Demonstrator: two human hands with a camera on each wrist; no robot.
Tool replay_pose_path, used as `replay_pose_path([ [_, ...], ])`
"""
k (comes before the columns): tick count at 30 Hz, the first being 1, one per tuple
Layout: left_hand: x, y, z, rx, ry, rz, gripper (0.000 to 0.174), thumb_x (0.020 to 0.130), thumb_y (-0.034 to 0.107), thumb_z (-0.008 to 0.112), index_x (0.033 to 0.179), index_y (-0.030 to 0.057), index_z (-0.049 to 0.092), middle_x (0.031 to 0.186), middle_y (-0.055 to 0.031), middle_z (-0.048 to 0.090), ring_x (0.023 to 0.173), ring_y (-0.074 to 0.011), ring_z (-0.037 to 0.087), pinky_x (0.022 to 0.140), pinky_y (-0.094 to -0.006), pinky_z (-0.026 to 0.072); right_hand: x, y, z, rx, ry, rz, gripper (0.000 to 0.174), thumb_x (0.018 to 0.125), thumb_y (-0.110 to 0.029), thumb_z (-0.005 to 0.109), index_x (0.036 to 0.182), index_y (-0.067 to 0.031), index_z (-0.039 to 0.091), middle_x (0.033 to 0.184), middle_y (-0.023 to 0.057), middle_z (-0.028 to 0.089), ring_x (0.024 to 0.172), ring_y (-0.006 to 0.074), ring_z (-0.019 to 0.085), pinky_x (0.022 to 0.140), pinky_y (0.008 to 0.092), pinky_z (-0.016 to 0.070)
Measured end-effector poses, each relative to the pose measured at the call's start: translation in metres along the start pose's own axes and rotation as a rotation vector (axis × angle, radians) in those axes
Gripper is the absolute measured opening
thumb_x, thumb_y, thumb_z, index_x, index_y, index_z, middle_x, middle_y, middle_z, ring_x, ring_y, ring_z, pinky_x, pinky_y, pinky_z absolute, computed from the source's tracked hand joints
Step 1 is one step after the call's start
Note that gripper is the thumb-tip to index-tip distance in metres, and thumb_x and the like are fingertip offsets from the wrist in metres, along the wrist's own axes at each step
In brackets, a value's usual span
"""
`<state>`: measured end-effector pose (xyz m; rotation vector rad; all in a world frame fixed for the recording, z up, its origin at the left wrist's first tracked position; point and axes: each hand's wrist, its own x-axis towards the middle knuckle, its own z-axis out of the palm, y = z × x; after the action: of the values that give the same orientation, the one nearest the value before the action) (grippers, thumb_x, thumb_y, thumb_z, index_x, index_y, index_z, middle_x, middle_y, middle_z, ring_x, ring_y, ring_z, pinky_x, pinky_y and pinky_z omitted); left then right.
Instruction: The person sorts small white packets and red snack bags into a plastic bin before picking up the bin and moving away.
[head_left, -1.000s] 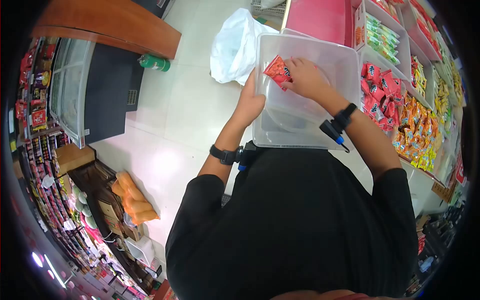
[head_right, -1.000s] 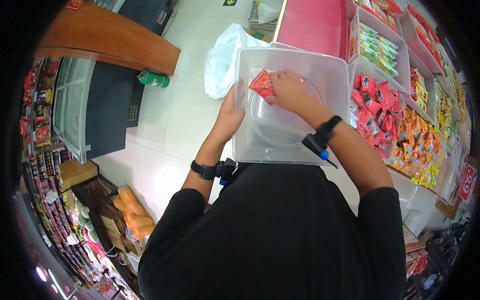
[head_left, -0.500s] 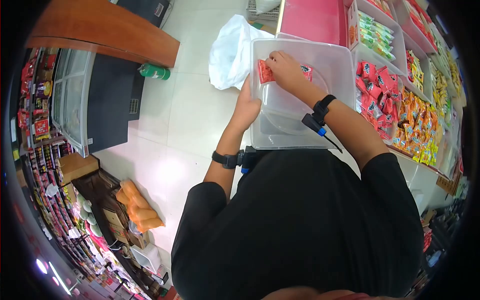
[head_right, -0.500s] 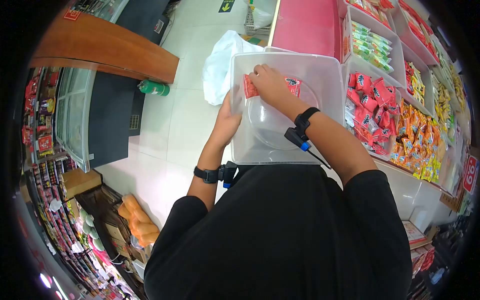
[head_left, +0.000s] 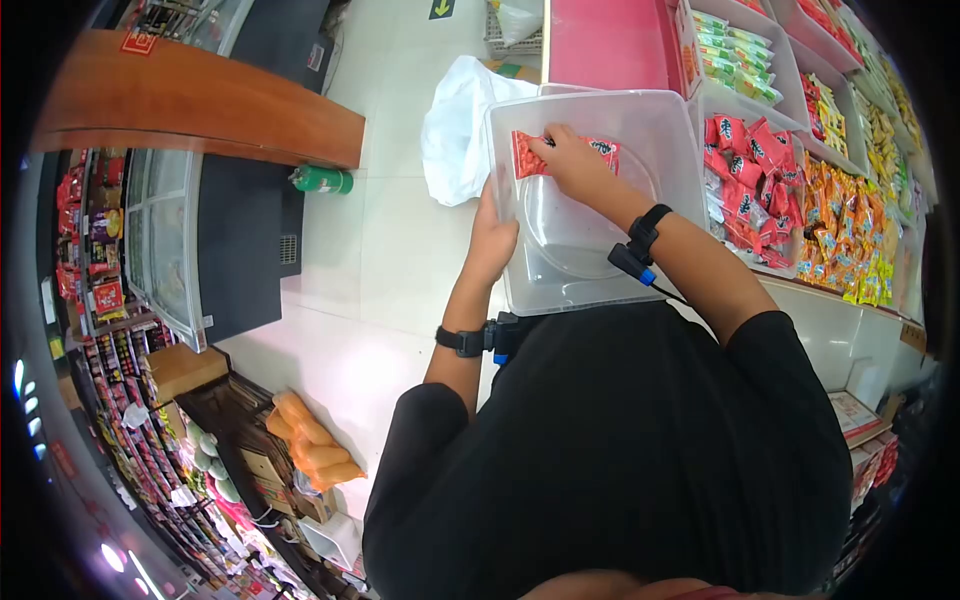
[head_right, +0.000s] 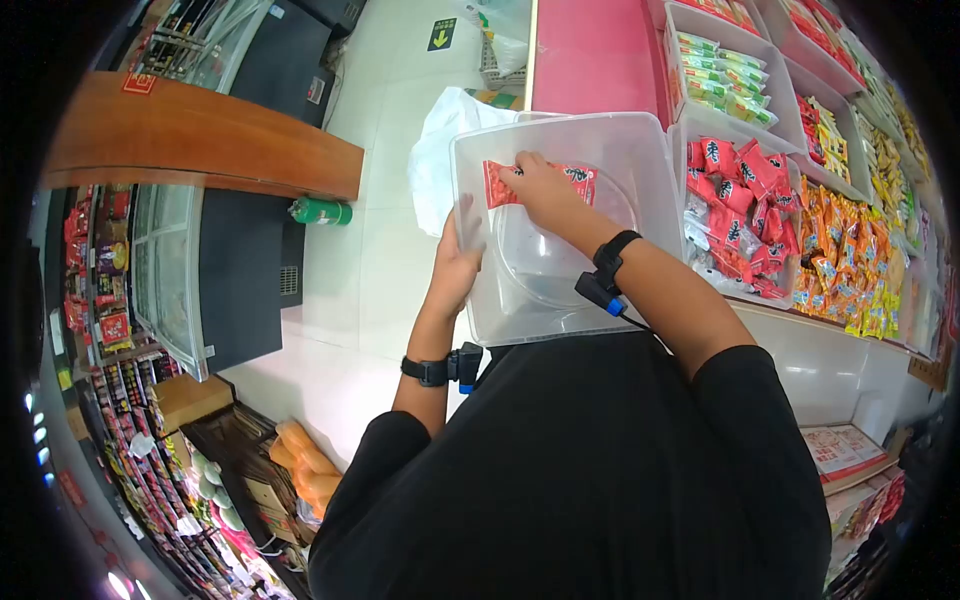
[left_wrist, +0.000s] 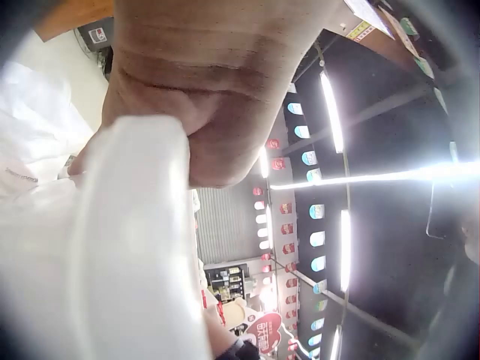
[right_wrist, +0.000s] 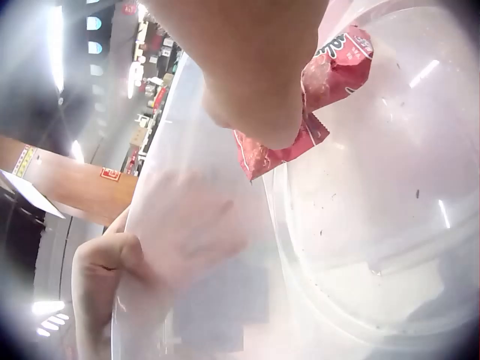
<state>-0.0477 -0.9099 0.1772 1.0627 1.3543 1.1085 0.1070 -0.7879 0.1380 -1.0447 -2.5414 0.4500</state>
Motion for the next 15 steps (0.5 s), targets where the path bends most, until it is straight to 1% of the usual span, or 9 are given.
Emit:
replay_pose_path([
  [3, -0.004, 0.010, 0.004, -0.028, 0.026, -0.023, 0.071, 0.078, -0.009, 0.040, 0.145, 0.0040, 0.022, 0.149, -0.0105, 0.028, 0.135, -0.0273, 0.031, 0.095, -0.0298, 0.0388, -0.003, 0.002, -0.007, 0.080, 0.081, -0.040, 0.034, 0.074, 0.002, 0.057, 0.106, -0.0094, 0.057, 0.108, 0.0160, 0.050, 0.105, 0.0323, 0.051, 0.083, 0.0403, 0.0484],
  [5, -0.006, 0.022, 0.009, -0.014, 0.037, -0.058, 0.071, 0.078, -0.009, 0.040, 0.145, 0.0042, 0.022, 0.149, -0.0105, 0.028, 0.135, -0.0275, 0.032, 0.095, -0.0301, 0.0388, -0.005, 0.003, -0.024, -0.084, -0.099, 0.144, 0.042, 0.074, 0.003, 0.058, 0.115, -0.0036, 0.053, 0.114, 0.0194, 0.049, 0.104, 0.0355, 0.053, 0.086, 0.0404, 0.0475],
  [6, -0.007, 0.025, 0.009, 0.003, 0.049, -0.096, 0.071, 0.078, -0.009, 0.041, 0.145, 0.0044, 0.022, 0.148, -0.0105, 0.028, 0.134, -0.0277, 0.032, 0.095, -0.0304, 0.0388, -0.007, 0.004, -0.028, -0.081, -0.097, 0.145, 0.042, 0.074, 0.003, 0.058, 0.115, -0.0036, 0.053, 0.114, 0.0194, 0.049, 0.104, 0.0355, 0.053, 0.086, 0.0404, 0.0475],
  [8, -0.005, 0.014, 0.004, 0.021, 0.041, -0.066, 0.071, 0.078, -0.009, 0.041, 0.145, 0.0046, 0.022, 0.148, -0.0105, 0.028, 0.134, -0.0276, 0.033, 0.094, -0.0298, 0.0398, -0.014, 0.009, -0.035, -0.188, -0.308, 0.292, 0.046, 0.074, 0.003, 0.058, 0.118, -0.0028, 0.052, 0.115, 0.0224, 0.049, 0.102, 0.0375, 0.053, 0.087, 0.0415, 0.0470],
  [10, -0.001, 0.001, 0.000, 0.036, 0.030, -0.028, 0.070, 0.078, -0.008, 0.041, 0.145, 0.0048, 0.023, 0.148, -0.0104, 0.028, 0.134, -0.0275, 0.033, 0.092, -0.0292, 0.0407, -0.022, 0.010, -0.036, -0.158, -0.262, 0.297, 0.048, 0.073, 0.002, 0.060, 0.120, -0.0035, 0.051, 0.114, 0.0232, 0.049, 0.102, 0.0385, 0.053, 0.089, 0.0426, 0.0458],
  [12, 0.000, -0.004, -0.001, 0.074, 0.030, 0.034, 0.070, 0.078, -0.008, 0.042, 0.145, 0.0047, 0.024, 0.149, -0.0102, 0.028, 0.133, -0.0279, 0.033, 0.084, -0.0270, 0.0432, -0.030, 0.019, -0.031, -0.132, -0.222, 0.310, 0.050, 0.072, 0.001, 0.062, 0.121, -0.0042, 0.051, 0.114, 0.0240, 0.049, 0.103, 0.0396, 0.052, 0.090, 0.0436, 0.0447],
  [13, 0.001, -0.005, 0.000, 0.069, 0.022, 0.036, 0.070, 0.078, -0.008, 0.042, 0.145, 0.0047, 0.024, 0.149, -0.0102, 0.028, 0.133, -0.0279, 0.033, 0.084, -0.0270, 0.0432, -0.031, 0.029, -0.023, -0.121, -0.153, 0.223, 0.052, 0.072, -0.001, 0.064, 0.122, -0.0049, 0.051, 0.115, 0.0249, 0.048, 0.104, 0.0401, 0.052, 0.092, 0.0433, 0.0438],
  [14, 0.001, -0.003, 0.001, 0.051, 0.029, 0.044, 0.070, 0.078, -0.008, 0.043, 0.145, 0.0050, 0.024, 0.149, -0.0101, 0.028, 0.133, -0.0280, 0.034, 0.081, -0.0261, 0.0436, -0.030, 0.031, -0.027, -0.110, -0.084, 0.134, 0.054, 0.071, -0.003, 0.066, 0.123, -0.0057, 0.050, 0.117, 0.0259, 0.047, 0.106, 0.0406, 0.051, 0.093, 0.0429, 0.0430],
  [15, -0.001, -0.001, 0.000, 0.035, 0.034, 0.047, 0.070, 0.078, -0.008, 0.044, 0.145, 0.0053, 0.024, 0.149, -0.0099, 0.028, 0.133, -0.0282, 0.035, 0.077, -0.0251, 0.0440, -0.031, 0.031, -0.029, -0.112, -0.086, 0.140, 0.054, 0.071, -0.003, 0.066, 0.123, -0.0057, 0.050, 0.117, 0.0259, 0.047, 0.106, 0.0406, 0.051, 0.093, 0.0429, 0.0430],
])
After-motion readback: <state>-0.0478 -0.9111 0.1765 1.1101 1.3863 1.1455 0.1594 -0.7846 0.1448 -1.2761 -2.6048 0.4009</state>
